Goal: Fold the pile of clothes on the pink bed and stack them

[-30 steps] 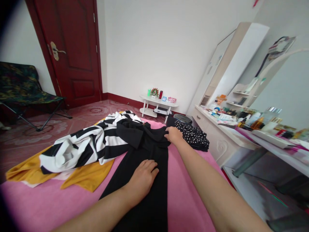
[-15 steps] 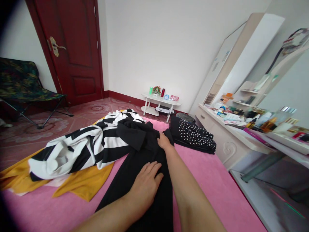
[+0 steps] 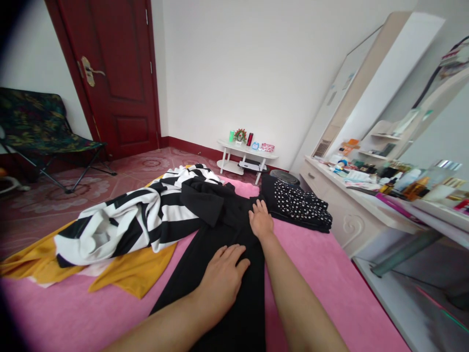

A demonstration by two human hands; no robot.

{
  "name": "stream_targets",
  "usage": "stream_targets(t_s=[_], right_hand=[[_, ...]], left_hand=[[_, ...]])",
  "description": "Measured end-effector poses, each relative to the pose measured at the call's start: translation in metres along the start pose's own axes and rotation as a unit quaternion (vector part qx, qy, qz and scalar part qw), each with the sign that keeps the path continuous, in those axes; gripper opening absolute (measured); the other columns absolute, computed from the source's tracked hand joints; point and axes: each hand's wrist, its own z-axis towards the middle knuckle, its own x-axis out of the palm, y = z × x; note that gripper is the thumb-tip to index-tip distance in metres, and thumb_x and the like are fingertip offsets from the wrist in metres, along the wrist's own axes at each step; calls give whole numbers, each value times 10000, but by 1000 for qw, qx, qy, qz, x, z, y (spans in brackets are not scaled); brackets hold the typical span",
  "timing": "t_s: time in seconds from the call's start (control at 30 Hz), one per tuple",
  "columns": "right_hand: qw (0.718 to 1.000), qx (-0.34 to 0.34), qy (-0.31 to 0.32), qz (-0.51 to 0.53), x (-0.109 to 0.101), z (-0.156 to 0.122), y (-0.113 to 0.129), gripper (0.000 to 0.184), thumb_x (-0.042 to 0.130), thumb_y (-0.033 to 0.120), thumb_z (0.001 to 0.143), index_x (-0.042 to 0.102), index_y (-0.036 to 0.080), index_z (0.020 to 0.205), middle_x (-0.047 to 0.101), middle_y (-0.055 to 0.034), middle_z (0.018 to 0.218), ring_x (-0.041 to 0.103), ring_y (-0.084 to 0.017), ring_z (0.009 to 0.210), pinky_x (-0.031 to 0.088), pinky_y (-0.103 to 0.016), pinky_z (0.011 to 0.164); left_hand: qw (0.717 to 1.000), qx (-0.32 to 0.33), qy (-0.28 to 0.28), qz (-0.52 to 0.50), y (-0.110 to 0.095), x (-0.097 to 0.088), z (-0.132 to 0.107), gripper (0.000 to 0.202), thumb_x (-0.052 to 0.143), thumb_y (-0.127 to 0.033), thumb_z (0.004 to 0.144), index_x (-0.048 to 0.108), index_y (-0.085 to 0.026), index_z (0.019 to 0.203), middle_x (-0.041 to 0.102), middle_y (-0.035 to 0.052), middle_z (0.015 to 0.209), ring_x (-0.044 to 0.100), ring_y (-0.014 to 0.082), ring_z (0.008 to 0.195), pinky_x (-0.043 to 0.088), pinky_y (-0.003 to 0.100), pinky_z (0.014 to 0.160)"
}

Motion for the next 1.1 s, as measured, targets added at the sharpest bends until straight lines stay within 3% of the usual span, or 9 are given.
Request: stream_targets(t_s=[0.13, 0.27, 0.47, 0.57, 0.73, 0.8, 0.9, 1.0, 1.1], right_hand=[[994, 53, 96, 3, 3, 8, 3, 514, 291, 312, 942, 343, 134, 1421, 113, -69, 1558, -11, -223, 1428, 255, -514, 1070], [988, 42, 144, 33, -17, 0, 18, 511, 382, 332, 915, 416, 134, 1385, 286, -116, 1506, 183, -255, 1405, 275, -471, 1074], [991, 6, 112, 78, -29, -77, 46, 532, 216, 384, 961, 269, 205, 1459, 238, -58, 1528, 185, -219, 1408, 207, -492, 1104], [993, 17, 79, 82, -27, -109, 50, 572, 226, 425, 955, 220, 190, 1476, 189, -65, 1541, 143, -229, 1418, 186, -491, 1110], [993, 51, 56, 91, -28, -120, 50, 597, 246, 481, 939, 254, 203, 1467, 234, -62, 1530, 164, -229, 1412, 206, -457, 1106], [992, 55, 54, 96, -28, -120, 50, 594, 245, 482, 938, 261, 208, 1465, 240, -59, 1528, 165, -229, 1412, 203, -455, 1106], [992, 57, 51, 102, -29, -120, 49, 589, 246, 482, 937, 270, 216, 1462, 248, -55, 1526, 166, -222, 1411, 192, -440, 1109], [991, 59, 44, 112, -29, -122, 48, 583, 250, 488, 935, 280, 229, 1458, 258, -48, 1523, 171, -217, 1409, 182, -430, 1112], [990, 59, 37, 126, -29, -123, 46, 582, 257, 495, 932, 292, 236, 1452, 267, -42, 1520, 174, -217, 1408, 182, -428, 1112]], left_hand=[[999, -28, -15, -22, 2, -2, -2, 316, 462, -163, 819, 617, -208, 1091, 525, 85, 1293, 466, 255, 1199, 388, 453, 1005], [998, -32, -36, -49, 4, -9, -4, 262, 478, -187, 835, 639, -217, 1039, 565, 66, 1226, 507, 236, 1133, 427, 414, 942], [992, -46, -77, -84, 9, -19, -5, 205, 456, -170, 848, 657, -207, 860, 632, 36, 949, 566, 188, 933, 471, 346, 829], [983, -70, -150, -75, 16, -28, -6, 205, 481, -150, 826, 638, -215, 940, 584, 50, 1115, 516, 209, 1077, 445, 369, 917], [956, -139, -258, -22, 42, -32, 3, 605, 570, -197, 784, 353, -169, 1347, 238, 154, 1473, 218, 305, 1369, 293, 490, 1075], [947, -187, -262, -13, 55, -31, 13, 785, 643, -292, 750, 232, -130, 1399, 209, 207, 1466, 214, 341, 1367, 310, 499, 1054], [938, -244, -245, 16, 72, -33, 30, 918, 717, -375, 683, 212, -128, 1408, 302, 210, 1397, 304, 359, 1302, 343, 480, 1015], [941, -270, -206, 16, 85, -41, 43, 768, 736, -290, 651, 392, -145, 1322, 418, 179, 1272, 357, 349, 1223, 355, 470, 982], [916, -303, -212, -155, 99, -55, 52, 320, 699, -171, 630, 613, -160, 937, 492, 151, 1143, 338, 351, 1227, 365, 450, 962]])
